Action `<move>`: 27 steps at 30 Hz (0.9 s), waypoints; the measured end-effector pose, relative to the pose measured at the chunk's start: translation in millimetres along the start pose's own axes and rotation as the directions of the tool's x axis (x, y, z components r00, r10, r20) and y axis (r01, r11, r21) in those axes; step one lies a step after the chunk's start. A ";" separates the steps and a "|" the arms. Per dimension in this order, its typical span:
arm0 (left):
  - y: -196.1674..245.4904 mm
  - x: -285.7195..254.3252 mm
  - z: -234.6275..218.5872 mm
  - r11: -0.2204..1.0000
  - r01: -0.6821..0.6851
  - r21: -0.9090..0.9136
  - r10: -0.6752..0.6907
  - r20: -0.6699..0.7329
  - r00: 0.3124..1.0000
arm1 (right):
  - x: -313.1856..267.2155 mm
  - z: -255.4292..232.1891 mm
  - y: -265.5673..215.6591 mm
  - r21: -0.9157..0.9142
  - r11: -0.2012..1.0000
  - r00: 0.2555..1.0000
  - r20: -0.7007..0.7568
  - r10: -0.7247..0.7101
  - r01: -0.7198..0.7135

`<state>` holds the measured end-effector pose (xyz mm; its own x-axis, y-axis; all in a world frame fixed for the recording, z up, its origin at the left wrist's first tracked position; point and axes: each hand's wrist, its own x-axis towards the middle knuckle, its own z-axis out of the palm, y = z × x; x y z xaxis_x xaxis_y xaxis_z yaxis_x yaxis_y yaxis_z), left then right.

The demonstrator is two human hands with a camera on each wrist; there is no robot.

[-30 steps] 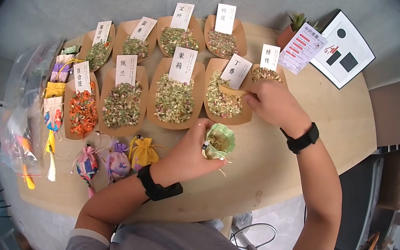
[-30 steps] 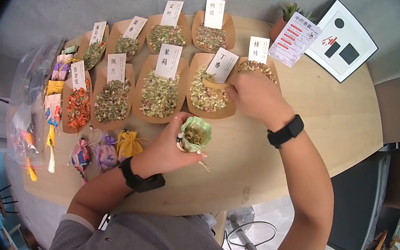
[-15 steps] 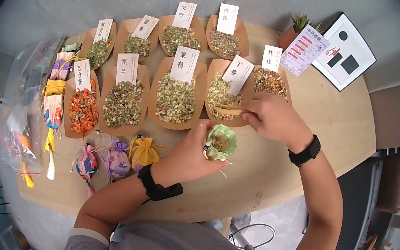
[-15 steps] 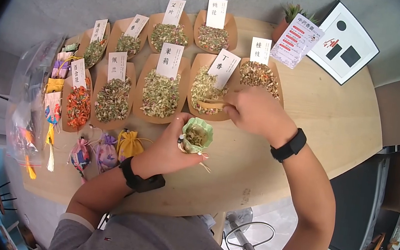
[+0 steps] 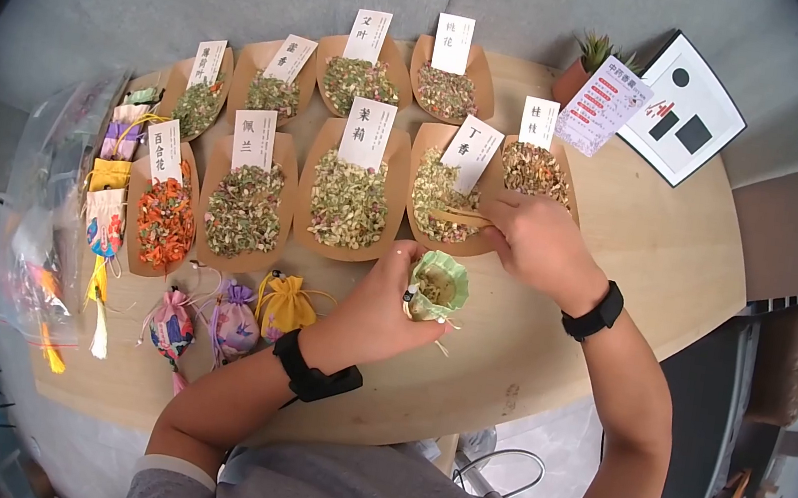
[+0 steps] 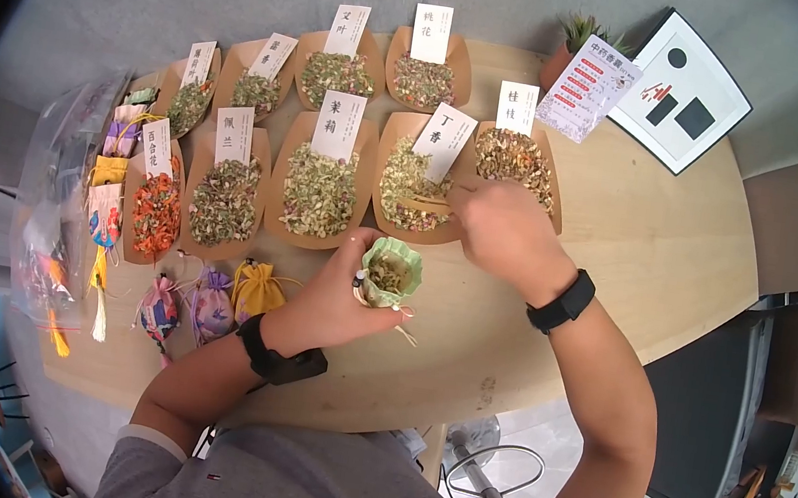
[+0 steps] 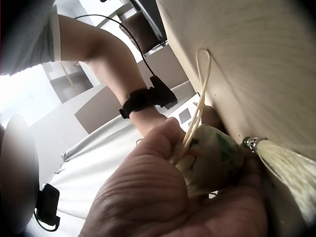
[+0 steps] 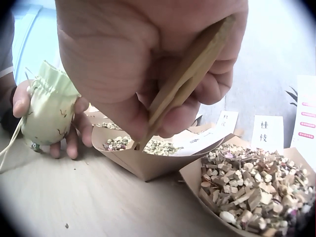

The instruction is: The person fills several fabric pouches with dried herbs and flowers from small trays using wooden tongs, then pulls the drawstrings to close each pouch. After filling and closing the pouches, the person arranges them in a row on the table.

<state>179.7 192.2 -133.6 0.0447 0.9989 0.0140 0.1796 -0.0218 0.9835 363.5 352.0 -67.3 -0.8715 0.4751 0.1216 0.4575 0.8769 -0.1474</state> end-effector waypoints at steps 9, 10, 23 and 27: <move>0.9 0.1 0.7 1.000 -0.003 -0.009 0.003 -0.002 1.000 | -4.2 -40.2 -3.3 0.065 0.997 0.998 -0.038 0.045 -0.042; 1.6 0.2 0.5 1.000 0.004 -0.011 -0.004 0.000 1.000 | -4.8 -46.3 -5.1 0.065 0.997 0.998 -0.037 0.045 -0.042; -3.0 0.0 3.1 0.995 0.015 -0.102 -0.016 -0.002 1.000 | -19.1 -97.6 -56.8 0.210 0.978 0.985 0.170 -0.030 -0.006; -0.9 -1.3 0.4 1.000 -0.028 -0.005 0.028 -0.016 0.999 | -14.4 -99.7 -38.0 0.211 0.975 0.986 0.163 0.038 -0.072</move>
<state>179.8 191.0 -134.6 0.0337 0.9984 0.0448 0.1737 -0.0500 0.9835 376.3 319.0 34.5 -0.8706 0.4899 -0.0453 0.4717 0.8050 -0.3600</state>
